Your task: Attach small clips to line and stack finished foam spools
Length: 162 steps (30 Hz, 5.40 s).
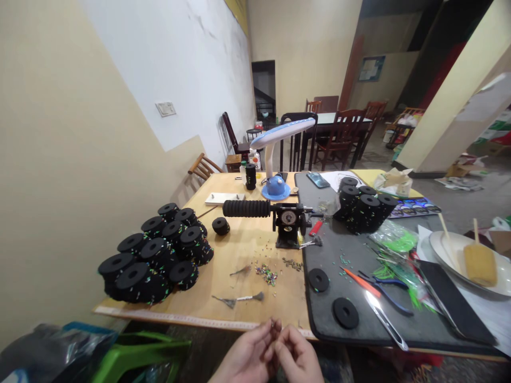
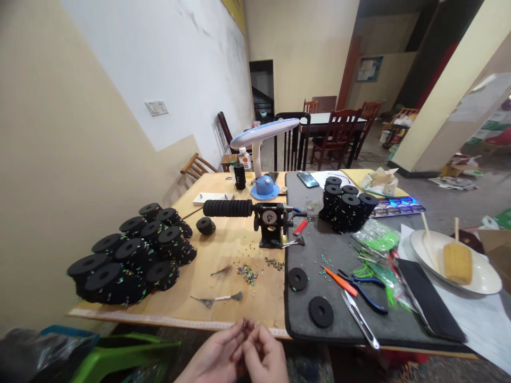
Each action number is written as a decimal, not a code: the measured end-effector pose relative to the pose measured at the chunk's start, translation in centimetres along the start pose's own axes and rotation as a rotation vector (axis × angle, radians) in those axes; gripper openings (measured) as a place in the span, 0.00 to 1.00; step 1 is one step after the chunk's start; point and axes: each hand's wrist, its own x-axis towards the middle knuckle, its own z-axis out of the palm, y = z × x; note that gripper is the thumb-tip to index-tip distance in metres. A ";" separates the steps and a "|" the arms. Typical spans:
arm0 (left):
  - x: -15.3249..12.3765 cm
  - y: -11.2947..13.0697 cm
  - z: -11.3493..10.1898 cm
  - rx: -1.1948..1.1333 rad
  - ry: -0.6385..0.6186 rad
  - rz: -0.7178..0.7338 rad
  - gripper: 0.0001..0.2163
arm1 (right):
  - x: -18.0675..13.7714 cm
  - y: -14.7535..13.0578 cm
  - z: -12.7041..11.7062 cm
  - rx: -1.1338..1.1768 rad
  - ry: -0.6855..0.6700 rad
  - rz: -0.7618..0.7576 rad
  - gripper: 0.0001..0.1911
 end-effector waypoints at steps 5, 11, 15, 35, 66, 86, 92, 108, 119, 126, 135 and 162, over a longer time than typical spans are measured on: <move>0.2 0.0 -0.4 -0.004 -0.032 -0.003 0.05 | 0.0 -0.1 0.0 0.008 0.007 -0.006 0.23; 0.1 -0.1 -0.5 0.028 -0.050 0.039 0.02 | 0.0 0.1 0.2 0.021 0.048 -0.011 0.24; -0.1 -0.5 -0.3 0.074 -0.058 0.134 0.02 | 0.1 -0.2 0.2 0.029 0.056 -0.021 0.23; 0.1 -0.6 -0.4 0.342 -0.160 0.512 0.12 | 1.6 -1.7 0.1 0.170 0.014 0.210 0.27; -5.3 6.4 -1.8 0.488 -0.087 0.729 0.16 | 3.2 -5.4 -6.3 -1.183 -0.075 -0.278 0.09; -6.1 1.9 1.5 0.755 -0.157 0.775 0.14 | -0.8 -7.2 -6.8 -0.847 0.422 -0.532 0.10; -6.4 1.2 0.8 0.987 -0.164 0.909 0.15 | -2.3 -7.7 -2.2 -0.517 0.175 -0.310 0.12; -4.3 2.0 -1.5 0.943 -0.133 0.820 0.14 | 0.4 -2.8 1.9 -0.338 -0.085 -0.023 0.21; -0.8 6.3 0.4 1.933 0.179 1.201 0.13 | 0.1 0.0 0.0 0.023 0.250 0.143 0.28; -0.6 5.8 1.2 1.776 0.108 1.209 0.13 | -0.9 0.7 -1.4 0.073 0.368 0.157 0.28; -0.7 1.0 -2.4 0.914 -0.191 0.490 0.19 | -0.8 1.5 -0.5 0.036 0.266 0.180 0.28; -0.3 -1.3 -3.9 0.964 -0.112 0.630 0.19 | -1.0 1.6 0.6 -0.048 0.218 0.159 0.28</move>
